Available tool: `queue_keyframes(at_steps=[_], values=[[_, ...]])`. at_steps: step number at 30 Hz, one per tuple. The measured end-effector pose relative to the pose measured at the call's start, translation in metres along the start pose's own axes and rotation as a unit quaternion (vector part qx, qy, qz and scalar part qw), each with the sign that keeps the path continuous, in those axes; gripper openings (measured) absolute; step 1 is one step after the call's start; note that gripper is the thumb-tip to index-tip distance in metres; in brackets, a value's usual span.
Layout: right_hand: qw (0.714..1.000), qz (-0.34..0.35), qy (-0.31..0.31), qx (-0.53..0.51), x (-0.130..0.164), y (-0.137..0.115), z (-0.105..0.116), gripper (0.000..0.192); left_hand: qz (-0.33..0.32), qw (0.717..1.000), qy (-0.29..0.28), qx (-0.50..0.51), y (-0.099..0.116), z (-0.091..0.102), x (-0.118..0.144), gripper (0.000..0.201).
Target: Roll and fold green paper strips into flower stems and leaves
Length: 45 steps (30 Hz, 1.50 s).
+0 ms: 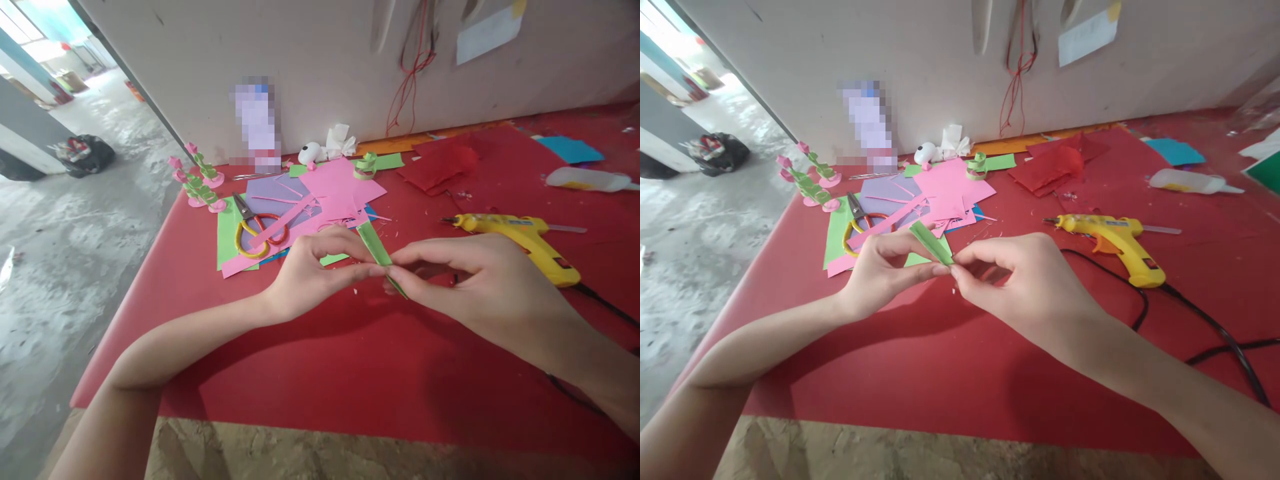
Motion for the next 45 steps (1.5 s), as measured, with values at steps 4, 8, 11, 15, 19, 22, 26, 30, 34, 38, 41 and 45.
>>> queue_keyframes(at_steps=[4,8,11,15,19,22,26,30,34,38,41,45], values=[[0.999,-0.022,-0.013,-0.026,0.000,0.004,-0.004,0.013,0.012,1.000,0.003,0.010,-0.002,0.000,0.000,0.015],[0.998,-0.039,-0.032,-0.044,0.001,0.007,-0.007,0.014,0.015,1.000,0.001,0.026,-0.003,0.001,0.000,0.010],[0.997,-0.045,-0.035,-0.042,0.001,0.009,-0.007,0.015,0.012,0.999,0.001,0.035,-0.004,0.001,0.001,0.008],[0.998,-0.046,-0.036,-0.034,0.001,0.010,-0.008,0.014,0.023,0.999,0.003,0.036,-0.006,0.001,0.001,0.012],[0.997,-0.040,-0.055,-0.038,0.003,0.011,-0.010,0.014,0.030,0.999,0.008,0.044,-0.008,0.003,0.000,0.016],[0.997,-0.035,-0.063,-0.029,0.003,0.008,-0.009,0.012,0.026,0.998,0.014,0.057,-0.008,0.003,0.000,0.015],[1.000,0.001,-0.027,0.009,0.004,-0.003,-0.002,0.005,-0.007,0.997,-0.004,0.071,-0.002,-0.002,0.000,0.011],[0.997,0.045,0.005,0.062,0.011,-0.016,0.002,0.010,-0.003,0.996,-0.016,0.086,-0.001,-0.006,0.002,0.010],[0.992,0.067,0.020,0.110,0.018,-0.023,0.005,0.014,0.016,0.996,-0.035,0.083,0.001,-0.008,0.003,0.008],[0.988,0.090,0.009,0.126,0.019,-0.027,0.005,0.016,-0.003,0.996,-0.037,0.082,0.007,-0.007,0.004,0.006],[0.985,0.097,-0.006,0.142,0.019,-0.029,0.002,0.017,-0.027,0.996,-0.037,0.079,0.009,-0.009,0.006,0.003],[0.983,0.097,0.010,0.157,0.020,-0.030,0.001,0.016,-0.059,0.996,-0.014,0.065,0.012,-0.009,0.008,0.006]])
Point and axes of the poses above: each hand's wrist, its own x-axis away from the middle knuckle, its own z-axis out of the back of the hand, y = z × x, the point moved 9 cm from there along -x, towards the middle knuckle, and after that the axes turned 9 degrees about -y, right-handed, at the moved point
